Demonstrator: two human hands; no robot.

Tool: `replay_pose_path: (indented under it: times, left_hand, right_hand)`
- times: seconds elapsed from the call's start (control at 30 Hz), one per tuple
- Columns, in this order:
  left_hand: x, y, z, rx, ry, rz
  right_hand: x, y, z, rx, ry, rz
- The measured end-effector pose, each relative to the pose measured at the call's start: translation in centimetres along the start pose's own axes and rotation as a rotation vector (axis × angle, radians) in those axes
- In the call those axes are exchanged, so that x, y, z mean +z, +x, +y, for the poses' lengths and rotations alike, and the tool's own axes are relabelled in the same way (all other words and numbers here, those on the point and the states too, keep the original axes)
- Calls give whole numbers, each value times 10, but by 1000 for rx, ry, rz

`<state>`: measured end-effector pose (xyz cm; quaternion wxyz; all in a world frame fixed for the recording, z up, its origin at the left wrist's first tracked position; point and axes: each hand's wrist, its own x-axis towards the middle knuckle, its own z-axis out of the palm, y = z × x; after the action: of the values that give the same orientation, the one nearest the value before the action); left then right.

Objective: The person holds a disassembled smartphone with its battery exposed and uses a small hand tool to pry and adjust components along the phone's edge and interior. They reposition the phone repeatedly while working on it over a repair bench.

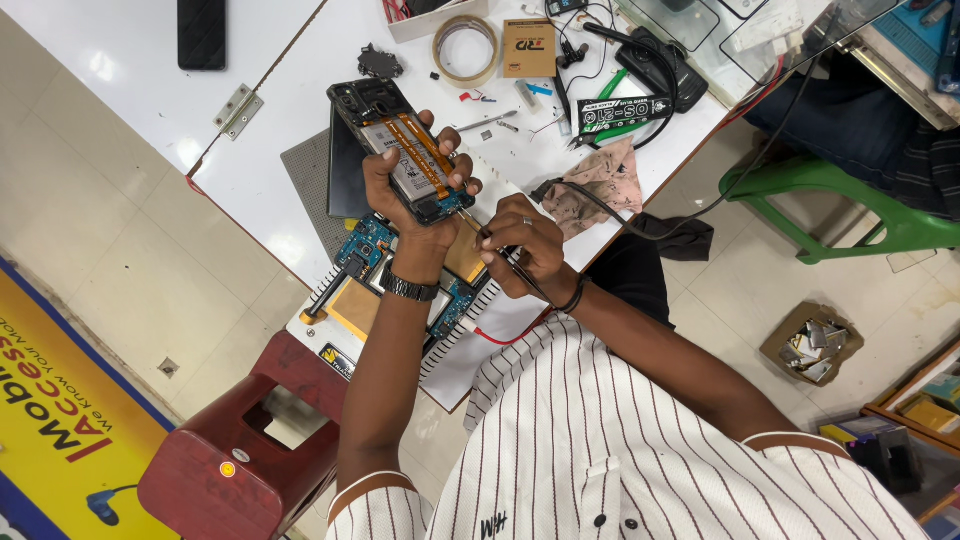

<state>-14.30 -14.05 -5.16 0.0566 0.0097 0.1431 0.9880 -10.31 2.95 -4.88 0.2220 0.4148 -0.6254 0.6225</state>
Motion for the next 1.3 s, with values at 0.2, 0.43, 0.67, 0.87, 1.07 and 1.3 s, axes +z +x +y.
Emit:
replay_pose_path:
  times: [0.2,0.43,0.67,0.87,1.07,1.3]
  left_hand:
    - [-2,0,-1,-5,-15,-16]
    - [-4,1,-1,-27,-30,-45]
    - [-4,2,-1,-42,-35,-49]
    - [-5,2,0,-41,-41,-42]
    - [-6,2,-1,-43,-45,-53]
    - [-7,3,-3,-36,-53,-70]
  right_hand:
    - [1,3,-2,8,-3,-7]
    - [0,1,-3,65,-25,-26]
    - [1,-3,-2,81,-50,-3]
    - [1,-4,0,71,-29,-8]
    - [1,-3,1,61,-26,-49]
    - [-1,-1,1,34,5,-46]
